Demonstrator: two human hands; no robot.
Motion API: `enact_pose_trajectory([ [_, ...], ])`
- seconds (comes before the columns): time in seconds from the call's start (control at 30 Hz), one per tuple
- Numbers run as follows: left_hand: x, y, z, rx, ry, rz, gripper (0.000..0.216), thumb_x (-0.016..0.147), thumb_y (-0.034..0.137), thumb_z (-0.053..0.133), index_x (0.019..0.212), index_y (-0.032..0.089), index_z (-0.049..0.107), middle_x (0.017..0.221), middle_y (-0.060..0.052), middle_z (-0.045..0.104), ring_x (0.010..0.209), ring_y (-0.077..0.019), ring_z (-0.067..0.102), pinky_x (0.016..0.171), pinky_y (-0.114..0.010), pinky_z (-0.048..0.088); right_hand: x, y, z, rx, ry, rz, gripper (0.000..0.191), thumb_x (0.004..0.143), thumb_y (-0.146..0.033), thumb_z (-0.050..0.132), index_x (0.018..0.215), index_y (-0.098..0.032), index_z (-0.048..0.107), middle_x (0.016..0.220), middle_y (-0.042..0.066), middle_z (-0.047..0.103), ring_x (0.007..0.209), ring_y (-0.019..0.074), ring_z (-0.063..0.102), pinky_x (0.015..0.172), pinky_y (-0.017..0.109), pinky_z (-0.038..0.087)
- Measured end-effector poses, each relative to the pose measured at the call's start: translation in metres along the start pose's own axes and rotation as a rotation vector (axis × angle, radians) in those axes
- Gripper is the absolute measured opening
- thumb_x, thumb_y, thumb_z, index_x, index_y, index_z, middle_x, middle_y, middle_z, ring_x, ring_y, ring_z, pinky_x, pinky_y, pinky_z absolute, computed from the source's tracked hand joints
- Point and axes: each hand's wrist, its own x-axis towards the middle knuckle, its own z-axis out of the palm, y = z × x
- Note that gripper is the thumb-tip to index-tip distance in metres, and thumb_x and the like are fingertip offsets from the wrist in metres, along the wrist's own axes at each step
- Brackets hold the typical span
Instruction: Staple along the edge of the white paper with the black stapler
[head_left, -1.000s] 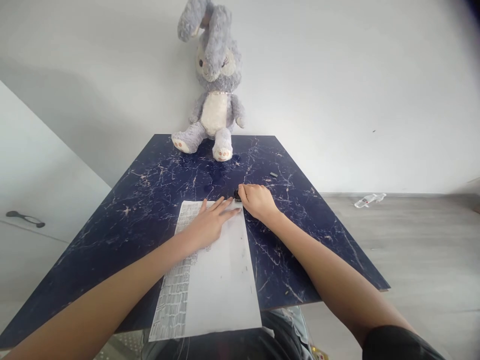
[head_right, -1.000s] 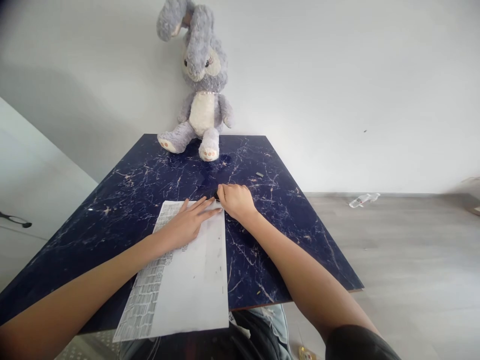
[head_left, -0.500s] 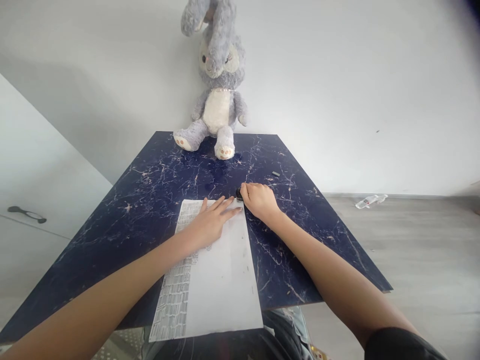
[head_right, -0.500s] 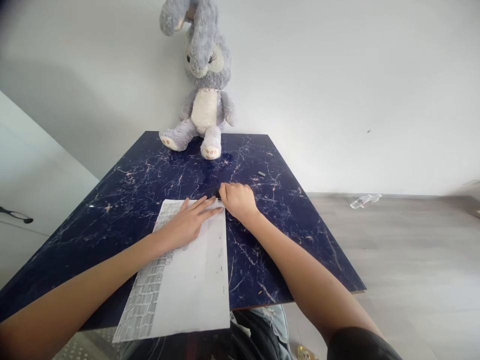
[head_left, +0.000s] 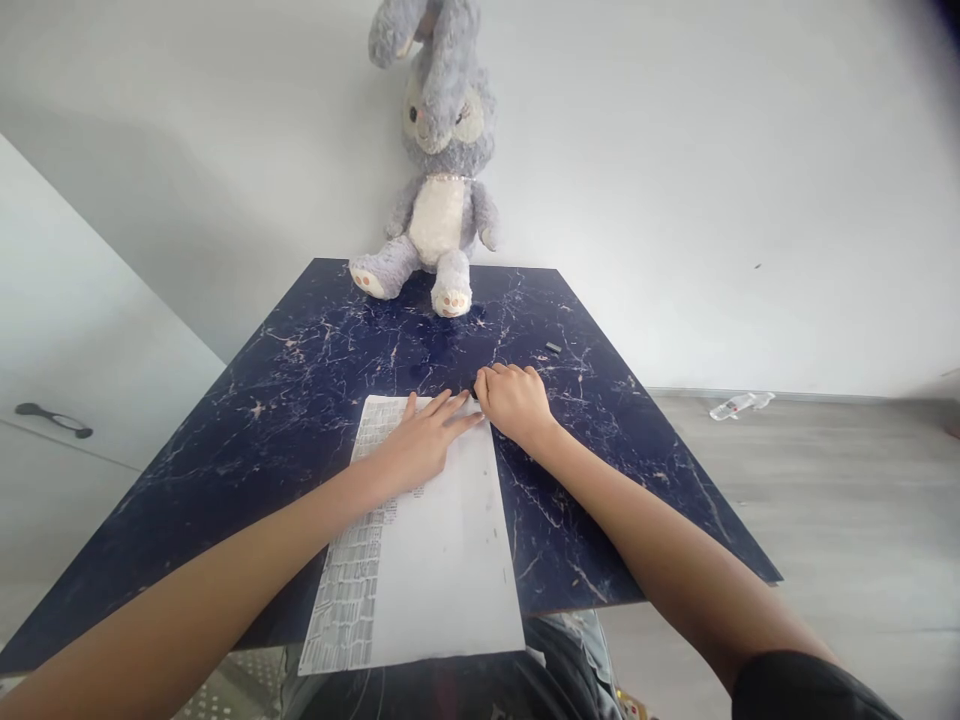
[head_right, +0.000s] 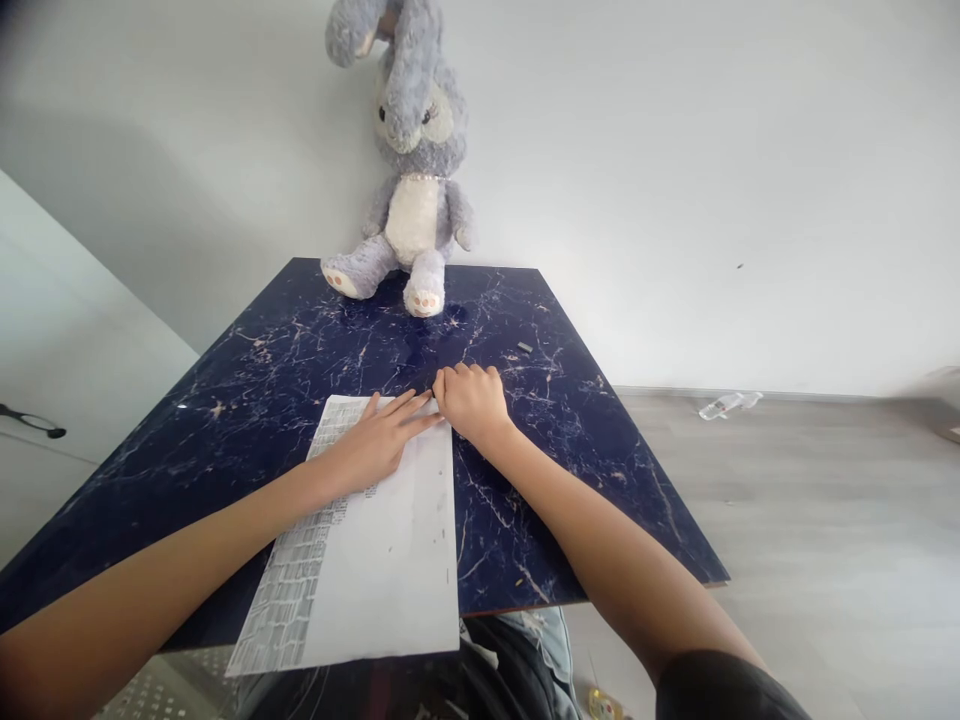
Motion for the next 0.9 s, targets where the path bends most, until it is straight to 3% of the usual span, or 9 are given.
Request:
enact_pose_trajectory([
  [0.17, 0.000, 0.000, -0.001, 0.009, 0.012, 0.004, 0.086, 0.086, -0.009, 0.036, 0.160, 0.034, 0.036, 0.173, -0.011, 0.020, 0.160, -0.0339, 0.016, 0.121, -0.075, 0.014, 0.001, -0.010, 0.002, -0.074, -0.006, -0.037, 0.050, 0.110, -0.030, 0.028, 0.098, -0.009, 0.072, 0.099, 0.022, 0.072, 0.093, 0.0316, 0.065, 0.081, 0.041, 0.038],
  [0.3, 0.000, 0.000, -0.001, 0.029, -0.002, -0.009, 0.085, 0.085, -0.009, 0.037, 0.160, 0.033, 0.037, 0.174, -0.012, 0.018, 0.160, -0.0332, 0.015, 0.121, -0.075, 0.014, 0.004, 0.004, -0.011, 0.023, -0.077, -0.030, 0.049, 0.113, -0.037, 0.026, 0.101, -0.016, 0.069, 0.101, 0.015, 0.072, 0.095, 0.0279, 0.067, 0.077, 0.034, 0.039],
  [0.4, -0.001, -0.002, -0.001, -0.004, 0.001, -0.003, 0.090, 0.083, -0.010, 0.035, 0.161, 0.036, 0.034, 0.175, -0.009, 0.013, 0.161, -0.0326, 0.010, 0.121, -0.075, 0.012, 0.002, 0.026, -0.024, 0.182, -0.171, -0.146, 0.037, 0.110, -0.050, 0.039, 0.116, -0.022, 0.061, 0.106, 0.008, 0.073, 0.094, 0.0234, 0.068, 0.072, 0.029, 0.039],
  [0.5, -0.003, -0.004, 0.000, -0.028, 0.011, 0.011, 0.091, 0.082, -0.010, 0.035, 0.161, 0.036, 0.034, 0.175, -0.008, 0.011, 0.162, -0.0327, 0.006, 0.122, -0.074, 0.010, 0.000, 0.044, -0.030, 0.209, -0.241, -0.266, 0.030, 0.104, -0.046, 0.056, 0.125, -0.024, 0.054, 0.115, 0.007, 0.072, 0.097, 0.0244, 0.069, 0.072, 0.028, 0.041],
  [0.57, -0.003, -0.004, 0.002, -0.039, 0.024, 0.020, 0.089, 0.082, -0.009, 0.034, 0.159, 0.036, 0.035, 0.175, -0.008, 0.015, 0.162, -0.0323, 0.008, 0.122, -0.074, 0.011, 0.000, 0.052, -0.030, 0.146, -0.262, -0.204, 0.027, 0.102, -0.039, 0.059, 0.123, -0.024, 0.054, 0.111, 0.008, 0.073, 0.095, 0.0268, 0.070, 0.073, 0.029, 0.042],
  [0.63, -0.003, -0.005, 0.004, -0.071, 0.060, 0.011, 0.084, 0.084, -0.008, 0.033, 0.158, 0.032, 0.035, 0.172, -0.009, 0.024, 0.161, -0.0306, 0.015, 0.124, -0.072, 0.013, 0.003, 0.056, -0.029, 0.072, -0.250, -0.039, 0.027, 0.101, -0.038, 0.059, 0.121, -0.021, 0.054, 0.104, 0.011, 0.074, 0.091, 0.0299, 0.071, 0.074, 0.032, 0.044],
  [0.77, 0.001, -0.012, 0.003, -0.186, 0.273, -0.073, 0.072, 0.079, -0.001, 0.048, 0.148, 0.021, 0.042, 0.158, -0.015, 0.047, 0.149, -0.0313, 0.041, 0.123, -0.057, 0.032, 0.005, 0.052, -0.035, 0.075, -0.115, 0.263, 0.030, 0.103, -0.042, 0.053, 0.119, -0.017, 0.053, 0.103, 0.016, 0.073, 0.088, 0.0324, 0.071, 0.073, 0.035, 0.048],
  [0.83, 0.001, -0.022, -0.004, -0.227, 0.468, -0.114, 0.065, 0.073, -0.001, 0.052, 0.134, 0.020, 0.051, 0.144, -0.013, 0.058, 0.136, -0.0301, 0.053, 0.116, -0.049, 0.042, 0.003, 0.037, -0.042, 0.189, -0.081, 0.243, 0.031, 0.104, -0.044, 0.052, 0.119, -0.017, 0.052, 0.103, 0.015, 0.073, 0.084, 0.0287, 0.071, 0.069, 0.033, 0.048],
  [0.9, 0.000, -0.038, -0.015, -0.232, 0.691, -0.176, 0.052, 0.072, -0.002, 0.051, 0.118, 0.021, 0.056, 0.125, -0.009, 0.065, 0.121, -0.0280, 0.061, 0.109, -0.045, 0.047, -0.003, 0.012, -0.046, 0.323, -0.111, 0.130, 0.031, 0.103, -0.046, 0.052, 0.118, -0.019, 0.052, 0.100, 0.012, 0.073, 0.077, 0.0241, 0.070, 0.065, 0.030, 0.048],
])
